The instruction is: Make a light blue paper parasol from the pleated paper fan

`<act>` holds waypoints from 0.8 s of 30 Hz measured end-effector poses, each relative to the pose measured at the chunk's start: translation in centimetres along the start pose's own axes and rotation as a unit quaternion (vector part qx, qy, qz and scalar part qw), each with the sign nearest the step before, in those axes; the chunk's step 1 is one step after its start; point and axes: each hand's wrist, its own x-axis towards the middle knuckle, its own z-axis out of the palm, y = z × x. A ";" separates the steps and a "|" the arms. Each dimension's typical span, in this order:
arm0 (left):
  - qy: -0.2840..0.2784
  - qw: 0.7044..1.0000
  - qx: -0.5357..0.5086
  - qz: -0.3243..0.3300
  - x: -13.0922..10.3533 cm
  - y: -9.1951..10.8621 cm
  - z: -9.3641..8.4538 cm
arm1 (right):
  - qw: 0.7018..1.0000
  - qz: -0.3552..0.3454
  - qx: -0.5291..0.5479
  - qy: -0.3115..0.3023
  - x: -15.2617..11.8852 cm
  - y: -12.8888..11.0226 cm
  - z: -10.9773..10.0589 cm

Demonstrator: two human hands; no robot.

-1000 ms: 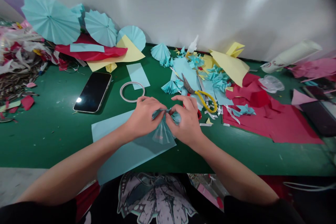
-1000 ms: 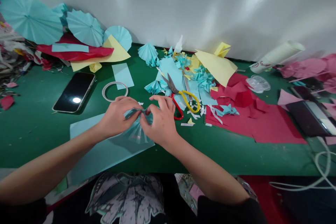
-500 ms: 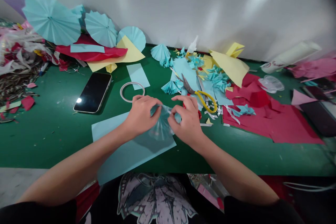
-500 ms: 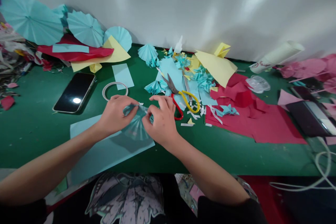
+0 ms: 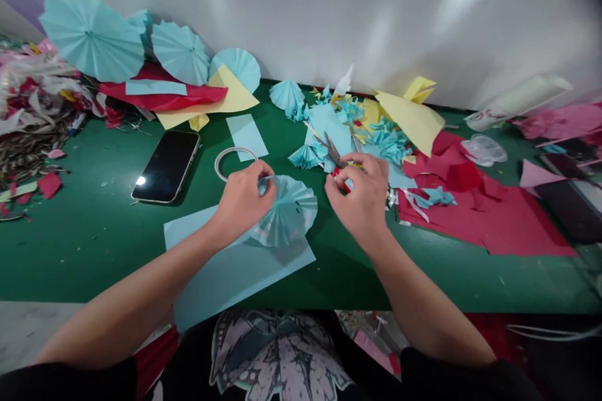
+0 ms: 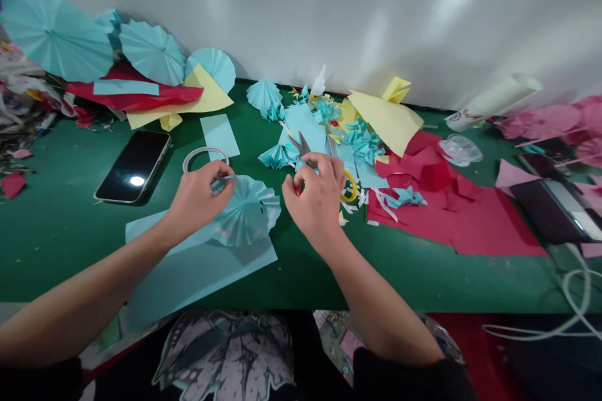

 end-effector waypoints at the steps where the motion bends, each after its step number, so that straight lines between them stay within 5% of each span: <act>1: 0.000 1.000 -0.009 -0.002 0.0 0.0 0.0 | 1.000 0.006 -0.003 -0.008 0.1 0.2 0.1; 13: -0.069 0.993 -0.068 -0.061 0.0 0.4 -0.4 | 0.982 -0.024 0.059 -0.179 -0.5 0.4 1.0; 24: -0.130 0.987 -0.087 -0.038 0.1 0.6 -0.5 | 0.969 -0.001 0.082 -0.234 -0.3 0.1 0.8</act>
